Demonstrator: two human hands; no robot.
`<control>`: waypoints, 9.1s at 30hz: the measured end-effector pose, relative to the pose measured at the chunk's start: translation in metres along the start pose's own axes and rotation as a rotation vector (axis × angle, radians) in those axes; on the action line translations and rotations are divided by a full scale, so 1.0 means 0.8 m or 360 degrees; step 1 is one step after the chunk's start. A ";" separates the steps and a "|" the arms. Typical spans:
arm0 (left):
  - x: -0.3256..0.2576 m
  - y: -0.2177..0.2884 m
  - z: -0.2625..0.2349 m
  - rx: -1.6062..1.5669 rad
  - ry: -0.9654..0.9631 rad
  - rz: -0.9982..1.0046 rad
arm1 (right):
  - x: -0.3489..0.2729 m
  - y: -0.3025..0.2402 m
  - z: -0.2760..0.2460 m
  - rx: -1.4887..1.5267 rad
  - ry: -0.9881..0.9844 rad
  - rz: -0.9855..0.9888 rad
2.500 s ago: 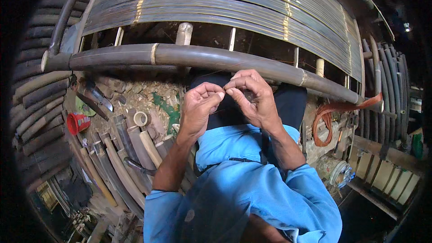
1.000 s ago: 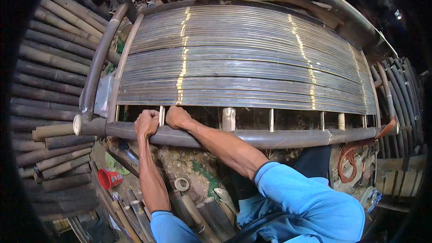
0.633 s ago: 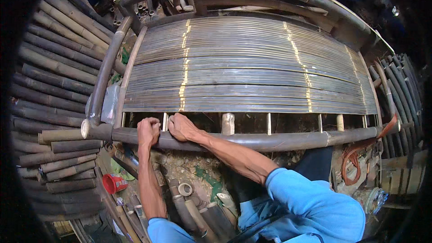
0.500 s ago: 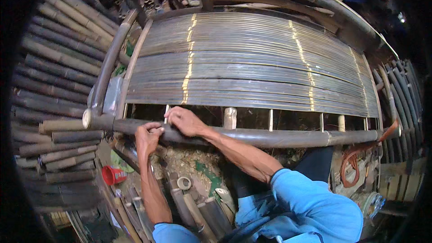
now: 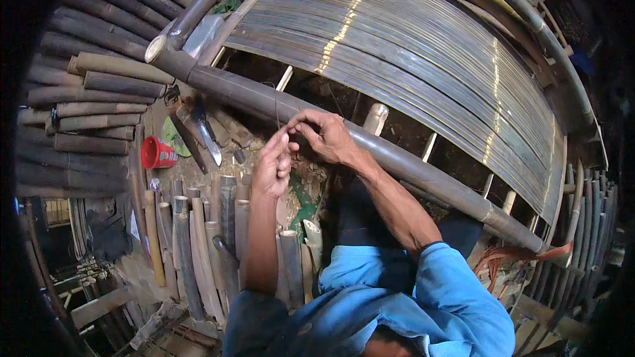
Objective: The person ties thin bamboo strips onto a large cylindrical frame by hand using a long piece of red cord. They wrap the cord around the strips and the bamboo structure, pulling it tight to secure the material in place.
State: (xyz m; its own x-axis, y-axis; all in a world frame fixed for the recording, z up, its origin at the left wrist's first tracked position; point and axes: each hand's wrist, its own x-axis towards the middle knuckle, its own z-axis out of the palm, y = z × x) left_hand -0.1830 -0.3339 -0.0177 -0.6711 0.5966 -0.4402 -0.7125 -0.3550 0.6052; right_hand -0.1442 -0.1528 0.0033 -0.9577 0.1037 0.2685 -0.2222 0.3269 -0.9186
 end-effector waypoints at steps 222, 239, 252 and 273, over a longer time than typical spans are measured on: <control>0.220 0.156 -0.016 0.2490 0.0727 0.1404 | 0.121 0.087 -0.029 -0.1027 -0.0289 0.0111; 0.220 0.157 -0.035 0.2302 0.0789 0.1519 | 0.146 0.168 -0.009 -0.0696 -0.0554 0.0685; 0.223 0.149 -0.025 0.2009 0.0740 0.1818 | 0.102 0.105 -0.023 -0.0002 -0.0170 0.0510; -0.156 0.433 -0.307 0.2994 0.1703 0.1267 | -0.483 -0.039 -0.438 -0.1094 0.1804 0.0774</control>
State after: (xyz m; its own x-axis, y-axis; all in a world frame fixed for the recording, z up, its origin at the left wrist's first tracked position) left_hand -0.3961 -0.7077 0.0839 -0.9033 0.0388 0.4273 0.1479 0.9630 0.2251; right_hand 0.2970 0.1257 0.0299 -0.1739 0.9179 0.3568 0.5302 0.3926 -0.7515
